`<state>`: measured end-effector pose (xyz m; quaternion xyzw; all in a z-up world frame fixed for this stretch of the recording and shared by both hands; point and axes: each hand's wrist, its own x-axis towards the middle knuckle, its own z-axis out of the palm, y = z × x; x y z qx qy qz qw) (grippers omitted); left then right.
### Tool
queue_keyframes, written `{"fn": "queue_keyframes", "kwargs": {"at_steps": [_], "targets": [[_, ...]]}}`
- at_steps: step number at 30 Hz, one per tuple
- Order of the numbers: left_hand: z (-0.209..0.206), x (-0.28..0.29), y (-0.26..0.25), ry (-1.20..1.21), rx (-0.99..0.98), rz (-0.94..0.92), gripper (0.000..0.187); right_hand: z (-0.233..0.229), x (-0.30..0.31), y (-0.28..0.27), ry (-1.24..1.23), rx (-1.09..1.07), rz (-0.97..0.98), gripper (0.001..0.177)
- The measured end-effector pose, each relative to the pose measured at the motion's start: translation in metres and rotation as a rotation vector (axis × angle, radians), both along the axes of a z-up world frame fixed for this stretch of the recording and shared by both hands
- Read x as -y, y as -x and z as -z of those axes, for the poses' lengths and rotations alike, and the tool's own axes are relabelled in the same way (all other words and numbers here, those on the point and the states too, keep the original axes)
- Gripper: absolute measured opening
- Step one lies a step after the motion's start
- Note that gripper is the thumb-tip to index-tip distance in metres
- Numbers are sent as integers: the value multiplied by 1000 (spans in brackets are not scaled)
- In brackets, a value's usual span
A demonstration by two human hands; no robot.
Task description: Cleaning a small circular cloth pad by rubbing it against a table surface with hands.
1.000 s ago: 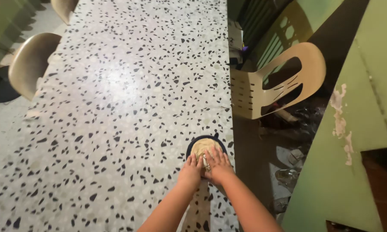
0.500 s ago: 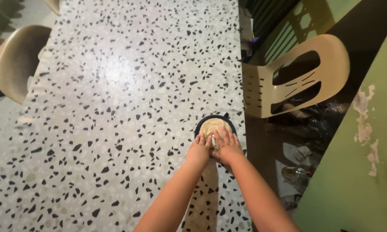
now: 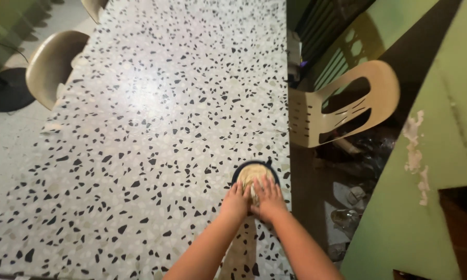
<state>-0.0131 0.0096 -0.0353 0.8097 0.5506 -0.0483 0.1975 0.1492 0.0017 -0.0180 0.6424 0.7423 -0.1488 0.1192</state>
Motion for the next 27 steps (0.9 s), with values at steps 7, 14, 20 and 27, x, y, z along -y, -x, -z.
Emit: {"fn": "queue_keyframes", "kwargs": {"at_steps": [7, 14, 20, 27], "targets": [[1, 130, 9, -31, -15, 8, 78, -1, 127, 1, 53, -66, -63, 111], [-24, 236, 14, 228, -65, 4, 97, -16, 237, 0, 148, -99, -97, 115], [31, 270, 12, -11, -38, 41, 91, -12, 269, -8, 166, -111, -115, 112], [-34, 242, 2, 178, 15, -12, 99, -12, 239, -12, 202, -87, -127, 108]]}}
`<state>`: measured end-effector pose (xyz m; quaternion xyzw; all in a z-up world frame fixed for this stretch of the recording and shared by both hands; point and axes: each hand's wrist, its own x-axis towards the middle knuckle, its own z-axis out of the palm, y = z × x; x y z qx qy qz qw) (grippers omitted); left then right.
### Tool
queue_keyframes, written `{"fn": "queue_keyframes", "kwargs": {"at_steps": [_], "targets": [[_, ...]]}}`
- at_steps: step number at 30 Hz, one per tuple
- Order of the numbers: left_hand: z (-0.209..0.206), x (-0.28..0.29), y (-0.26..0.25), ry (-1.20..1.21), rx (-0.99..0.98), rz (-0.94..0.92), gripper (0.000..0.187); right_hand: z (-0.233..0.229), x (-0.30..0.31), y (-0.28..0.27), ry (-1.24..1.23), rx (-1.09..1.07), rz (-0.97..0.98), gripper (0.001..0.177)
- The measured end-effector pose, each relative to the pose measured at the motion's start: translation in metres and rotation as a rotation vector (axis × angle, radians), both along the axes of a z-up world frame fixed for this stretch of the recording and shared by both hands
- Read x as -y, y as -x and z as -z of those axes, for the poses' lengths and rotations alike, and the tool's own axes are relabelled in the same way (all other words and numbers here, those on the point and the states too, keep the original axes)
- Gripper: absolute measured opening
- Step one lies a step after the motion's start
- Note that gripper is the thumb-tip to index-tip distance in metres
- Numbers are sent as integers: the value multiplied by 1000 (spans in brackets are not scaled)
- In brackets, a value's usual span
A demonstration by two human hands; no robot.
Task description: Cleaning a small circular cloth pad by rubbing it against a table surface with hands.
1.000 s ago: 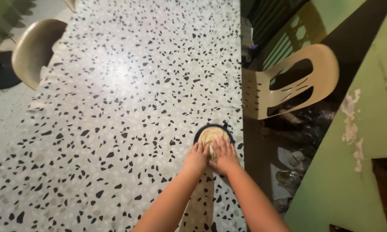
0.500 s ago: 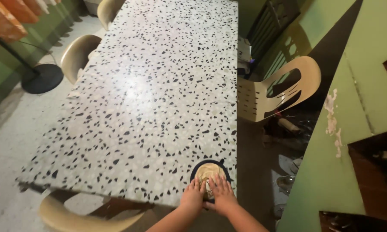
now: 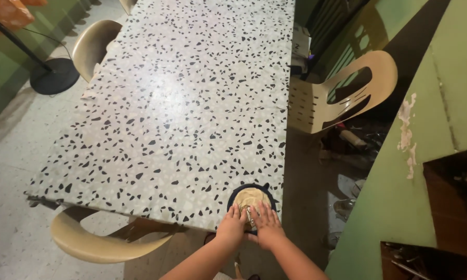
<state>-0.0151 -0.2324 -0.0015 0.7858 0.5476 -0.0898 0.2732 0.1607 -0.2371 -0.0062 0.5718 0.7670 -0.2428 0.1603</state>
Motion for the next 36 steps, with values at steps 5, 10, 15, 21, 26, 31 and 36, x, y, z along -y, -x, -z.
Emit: {"fn": "queue_keyframes", "kwargs": {"at_steps": [5, 10, 15, 21, 26, 31, 36], "targets": [[50, -49, -4, -195, 13, -9, 98, -10, -54, 0, 28, 14, 26, 110], [9, -115, -9, -13, 63, -72, 104, -2, -118, -3, 0, 56, 25, 110], [31, -180, -16, -161, 7, -12, 98, -19, -177, 0, -6, 63, 79, 108], [30, -252, -19, -118, 37, 7, 97, -20, -244, -1, -17, 99, 109, 106], [57, -306, -20, -193, 29, 38, 93, -33, -294, 2, -6, 98, 158, 106], [29, -357, -20, -164, 70, 13, 94, -17, -341, -1, -48, 128, 152, 107], [74, -388, -18, -345, 75, 56, 83, -16, -362, 4, -91, 107, 243, 108]]}}
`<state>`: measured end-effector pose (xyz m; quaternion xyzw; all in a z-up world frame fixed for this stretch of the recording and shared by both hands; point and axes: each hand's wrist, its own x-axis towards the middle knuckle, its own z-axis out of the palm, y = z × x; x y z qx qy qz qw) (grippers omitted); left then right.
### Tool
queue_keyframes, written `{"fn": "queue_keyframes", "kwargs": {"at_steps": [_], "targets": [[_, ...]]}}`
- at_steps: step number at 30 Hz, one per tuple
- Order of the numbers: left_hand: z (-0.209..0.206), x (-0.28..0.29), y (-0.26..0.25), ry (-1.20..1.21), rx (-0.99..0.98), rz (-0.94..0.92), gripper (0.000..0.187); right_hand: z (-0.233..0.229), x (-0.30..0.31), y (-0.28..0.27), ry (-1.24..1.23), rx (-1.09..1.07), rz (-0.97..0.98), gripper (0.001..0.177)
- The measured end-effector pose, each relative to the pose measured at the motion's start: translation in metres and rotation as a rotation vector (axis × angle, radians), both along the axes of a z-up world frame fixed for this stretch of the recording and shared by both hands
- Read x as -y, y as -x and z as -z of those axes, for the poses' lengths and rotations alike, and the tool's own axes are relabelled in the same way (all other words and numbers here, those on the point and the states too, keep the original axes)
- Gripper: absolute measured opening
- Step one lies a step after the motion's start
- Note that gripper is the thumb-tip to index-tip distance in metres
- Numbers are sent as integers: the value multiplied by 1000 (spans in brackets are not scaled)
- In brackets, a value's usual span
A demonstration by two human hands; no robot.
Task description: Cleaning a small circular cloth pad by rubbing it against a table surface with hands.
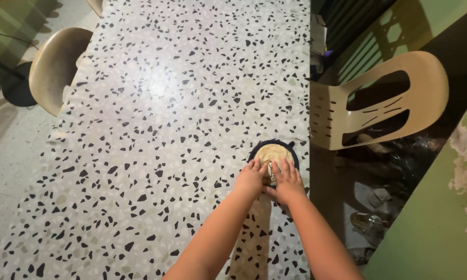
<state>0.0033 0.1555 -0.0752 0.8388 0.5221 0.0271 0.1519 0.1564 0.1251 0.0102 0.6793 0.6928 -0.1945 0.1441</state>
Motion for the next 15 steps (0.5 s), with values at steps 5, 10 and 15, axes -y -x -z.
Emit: {"fn": "queue_keyframes", "kwargs": {"at_steps": [5, 10, 15], "targets": [[-84, 14, 7, 178, -16, -26, 91, 1, 10, 3, -45, 5, 0, 110], [-55, 56, 14, 204, -2, -68, 93, 0, 56, 10, -31, -22, -21, 108], [-48, 125, 22, 123, 30, -54, 94, -7, 121, 18, -24, -27, -35, 110]]}}
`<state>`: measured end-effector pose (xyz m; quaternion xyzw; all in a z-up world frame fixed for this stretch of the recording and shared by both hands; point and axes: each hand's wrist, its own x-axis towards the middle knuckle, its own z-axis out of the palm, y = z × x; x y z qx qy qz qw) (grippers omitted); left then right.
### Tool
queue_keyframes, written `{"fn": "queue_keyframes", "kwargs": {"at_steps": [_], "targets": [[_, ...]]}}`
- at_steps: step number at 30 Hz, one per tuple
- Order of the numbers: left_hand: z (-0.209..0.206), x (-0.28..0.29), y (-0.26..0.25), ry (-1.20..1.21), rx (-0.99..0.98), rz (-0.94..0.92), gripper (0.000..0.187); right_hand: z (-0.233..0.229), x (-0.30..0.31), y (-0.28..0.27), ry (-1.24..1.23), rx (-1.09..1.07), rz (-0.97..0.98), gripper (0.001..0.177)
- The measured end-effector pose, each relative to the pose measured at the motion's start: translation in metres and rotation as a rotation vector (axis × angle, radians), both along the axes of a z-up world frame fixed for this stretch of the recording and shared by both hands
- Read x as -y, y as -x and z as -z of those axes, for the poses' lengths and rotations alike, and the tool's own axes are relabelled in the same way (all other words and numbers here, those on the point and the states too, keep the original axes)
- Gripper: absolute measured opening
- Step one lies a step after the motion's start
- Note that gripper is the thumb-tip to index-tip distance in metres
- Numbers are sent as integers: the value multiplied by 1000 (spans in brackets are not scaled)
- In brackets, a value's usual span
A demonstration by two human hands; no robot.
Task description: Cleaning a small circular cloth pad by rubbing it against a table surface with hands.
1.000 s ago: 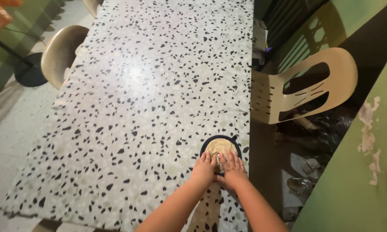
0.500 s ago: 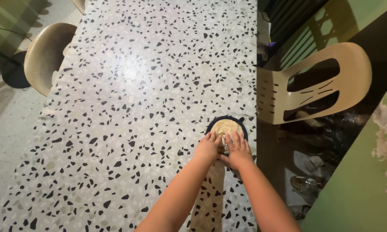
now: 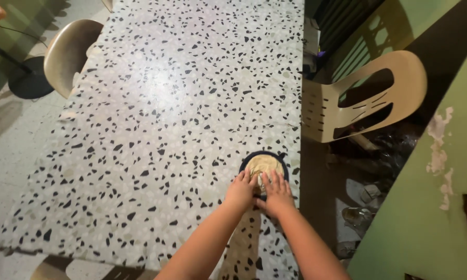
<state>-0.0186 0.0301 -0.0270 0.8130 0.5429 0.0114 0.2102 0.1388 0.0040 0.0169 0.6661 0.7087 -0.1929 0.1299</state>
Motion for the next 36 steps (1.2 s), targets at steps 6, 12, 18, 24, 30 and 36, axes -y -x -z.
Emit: {"fn": "queue_keyframes", "kwargs": {"at_steps": [6, 12, 18, 24, 30, 36], "targets": [[10, 102, -1, 45, -46, -19, 93, 1, 97, -5, 59, -25, -34, 110], [21, 206, -7, -109, -114, 30, 88, 5, 195, -17, 14, -68, -73, 111], [-26, 276, -22, 88, -57, 12, 90, 24, 266, -42, -11, -91, -126, 110], [-5, 300, -26, 23, -70, 83, 72, 60, 291, -57, -119, -123, -134, 93], [-23, 275, -32, 158, 5, 39, 68, 58, 252, -45, 168, -165, 35, 94], [5, 224, -44, 106, -8, 65, 71, 54, 195, -58, 199, -97, -63, 99]]}}
